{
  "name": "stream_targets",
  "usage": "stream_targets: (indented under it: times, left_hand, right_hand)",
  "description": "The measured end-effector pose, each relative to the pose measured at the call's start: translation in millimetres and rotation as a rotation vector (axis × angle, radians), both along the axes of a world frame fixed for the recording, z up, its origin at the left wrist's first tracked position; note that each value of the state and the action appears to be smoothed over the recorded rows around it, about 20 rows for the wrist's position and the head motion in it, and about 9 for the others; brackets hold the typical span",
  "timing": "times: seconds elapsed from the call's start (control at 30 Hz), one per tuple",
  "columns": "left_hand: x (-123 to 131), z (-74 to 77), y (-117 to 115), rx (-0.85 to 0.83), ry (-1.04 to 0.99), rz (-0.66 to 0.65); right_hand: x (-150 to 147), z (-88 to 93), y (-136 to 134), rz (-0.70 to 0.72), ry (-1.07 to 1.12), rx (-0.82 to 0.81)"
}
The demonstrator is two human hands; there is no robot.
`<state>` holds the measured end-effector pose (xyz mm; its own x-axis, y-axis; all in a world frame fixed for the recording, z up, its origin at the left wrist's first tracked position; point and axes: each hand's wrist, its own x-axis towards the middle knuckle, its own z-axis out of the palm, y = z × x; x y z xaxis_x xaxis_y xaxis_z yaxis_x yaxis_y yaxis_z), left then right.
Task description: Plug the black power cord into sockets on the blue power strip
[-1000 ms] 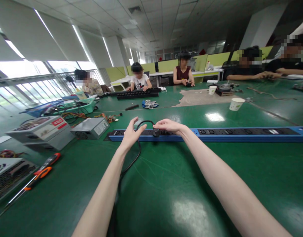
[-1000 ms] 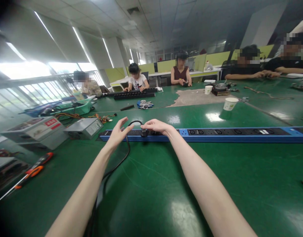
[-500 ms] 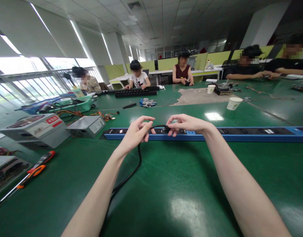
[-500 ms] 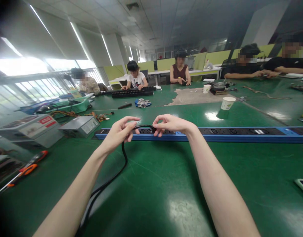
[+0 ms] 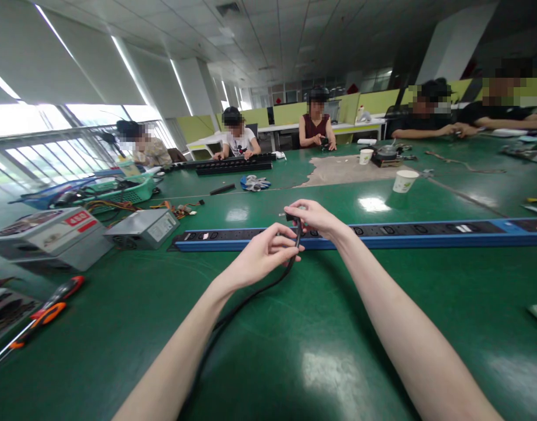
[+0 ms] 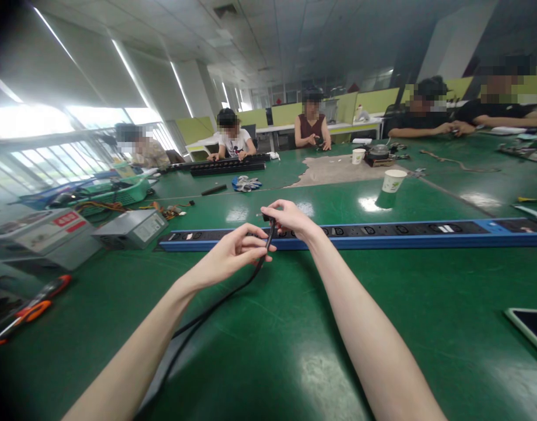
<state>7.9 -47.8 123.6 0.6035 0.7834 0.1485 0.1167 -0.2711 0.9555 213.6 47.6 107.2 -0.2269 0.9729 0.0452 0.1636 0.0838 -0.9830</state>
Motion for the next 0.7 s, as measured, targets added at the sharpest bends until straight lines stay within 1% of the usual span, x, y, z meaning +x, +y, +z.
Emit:
stream_targets:
  times: [0.07,0.1,0.13,0.17,0.27,0.3,0.33,0.37,0.43,0.5,0.57,0.7]
  left_hand:
    - [-6.2,-2.5,3.8,-0.03,0.121,-0.144]
    - [-9.5,-6.3,8.0,-0.014,0.177,-0.167]
    - [-12.5,-12.2,13.7,0.033,0.23,-0.139]
    - [-15.1,-20.3,20.5,0.112,0.274,-0.055]
    - [-19.3,-54.3,41.6,0.479,0.411,0.373]
    - [-19.8,-66.8,47.0,0.592,0.459,0.482]
    - [-19.9,-78.7,50.9,0.682,0.504,0.548]
    - [-19.8,-89.4,53.4,0.749,0.547,0.581]
    - [-19.2,-106.0,54.5,0.831,0.623,0.583]
    - [-18.6,-115.5,52.8,0.871,0.673,0.58]
    - [-18.2,-119.6,51.1,0.887,0.698,0.585]
    - [-17.9,-121.0,50.8,0.892,0.709,0.591]
  right_hand:
    - [-3.1,-2.4,2.0,-0.025,-0.055,0.056]
    - [-4.8,-3.9,3.1,-0.028,-0.082,0.076]
    - [-6.4,-5.6,4.4,-0.025,-0.11,0.089]
    - [-7.9,-7.6,5.9,-0.029,-0.143,0.102]
    - [-10.0,-14.2,10.9,-0.128,-0.328,0.157]
    - [-10.0,-16.2,12.3,-0.175,-0.419,0.182]
    - [-9.7,-17.8,13.5,-0.212,-0.516,0.206]
    - [-9.4,-19.0,14.1,-0.238,-0.611,0.228]
    - [-9.4,-19.8,13.2,-0.246,-0.76,0.263]
    - [-11.5,-18.2,9.2,-0.224,-0.85,0.289]
    - [-16.3,-15.2,2.9,-0.208,-0.92,0.319]
    - [-31.3,-9.1,-12.0,-0.212,-1.058,0.398]
